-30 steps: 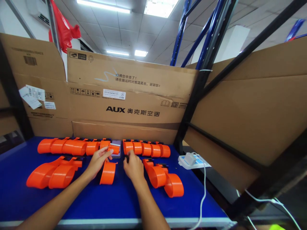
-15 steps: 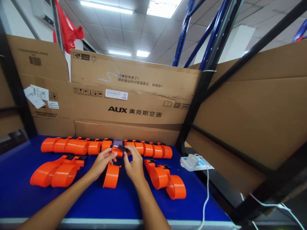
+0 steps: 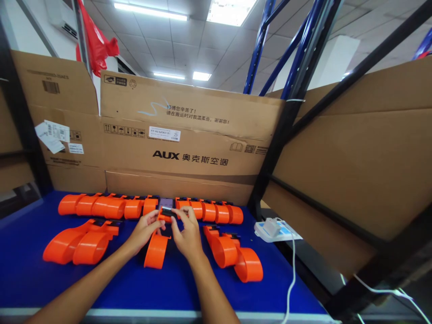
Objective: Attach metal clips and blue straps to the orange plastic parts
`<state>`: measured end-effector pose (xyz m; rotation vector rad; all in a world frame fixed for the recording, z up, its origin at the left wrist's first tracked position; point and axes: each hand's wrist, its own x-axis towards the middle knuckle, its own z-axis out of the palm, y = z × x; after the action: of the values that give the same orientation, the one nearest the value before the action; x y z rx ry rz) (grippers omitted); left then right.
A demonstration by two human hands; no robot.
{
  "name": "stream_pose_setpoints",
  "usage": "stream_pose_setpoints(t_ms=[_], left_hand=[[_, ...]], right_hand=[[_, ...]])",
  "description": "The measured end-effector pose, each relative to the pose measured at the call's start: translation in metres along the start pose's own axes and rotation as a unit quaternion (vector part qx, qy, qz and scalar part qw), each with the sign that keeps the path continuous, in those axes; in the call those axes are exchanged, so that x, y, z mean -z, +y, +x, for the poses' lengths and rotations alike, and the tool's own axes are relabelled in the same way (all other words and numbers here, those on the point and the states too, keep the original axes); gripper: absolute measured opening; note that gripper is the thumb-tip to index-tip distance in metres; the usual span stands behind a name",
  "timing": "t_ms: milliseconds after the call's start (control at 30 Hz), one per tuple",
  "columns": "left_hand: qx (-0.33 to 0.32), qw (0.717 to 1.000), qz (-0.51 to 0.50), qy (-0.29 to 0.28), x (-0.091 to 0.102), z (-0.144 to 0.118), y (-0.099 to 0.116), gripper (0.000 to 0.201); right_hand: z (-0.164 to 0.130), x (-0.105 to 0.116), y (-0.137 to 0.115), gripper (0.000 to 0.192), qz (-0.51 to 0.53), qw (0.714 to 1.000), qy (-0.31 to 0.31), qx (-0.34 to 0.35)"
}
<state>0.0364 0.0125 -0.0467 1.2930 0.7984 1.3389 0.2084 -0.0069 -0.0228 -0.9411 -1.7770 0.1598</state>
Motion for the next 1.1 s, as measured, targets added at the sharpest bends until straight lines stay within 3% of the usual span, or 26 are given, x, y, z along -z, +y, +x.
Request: stream_pose_setpoints(t_ms=[267, 467, 533, 633, 733, 900, 1100], left_hand=[[-0.006, 1.000, 0.006, -0.006, -0.001, -0.001, -0.002, 0.038], [0.008, 0.999, 0.004, 0.034, 0.003, 0.002, 0.005, 0.037], [0.020, 0.997, -0.025, 0.073, 0.007, 0.004, 0.007, 0.036], [0.040, 0.989, -0.081, 0.118, 0.013, 0.006, 0.007, 0.035], [0.045, 0.986, -0.101, 0.127, 0.016, 0.007, 0.007, 0.035], [0.049, 0.986, -0.116, 0.113, 0.015, 0.007, 0.004, 0.035], [0.050, 0.987, -0.112, 0.099, 0.016, 0.009, -0.001, 0.037]], right_hand=[[-0.001, 0.001, -0.003, 0.031, 0.012, 0.999, -0.038, 0.003], [-0.001, 0.000, 0.000, 0.033, 0.044, 0.996, -0.036, -0.063], [-0.003, 0.002, 0.001, 0.024, 0.017, 0.991, -0.094, -0.090], [-0.007, 0.007, 0.000, 0.015, -0.058, 0.960, -0.256, -0.097], [-0.012, 0.011, -0.001, 0.031, -0.088, 0.925, -0.362, -0.075], [-0.013, 0.009, -0.001, 0.034, -0.096, 0.908, -0.401, -0.080], [-0.014, 0.005, -0.001, 0.027, -0.073, 0.917, -0.387, -0.064]])
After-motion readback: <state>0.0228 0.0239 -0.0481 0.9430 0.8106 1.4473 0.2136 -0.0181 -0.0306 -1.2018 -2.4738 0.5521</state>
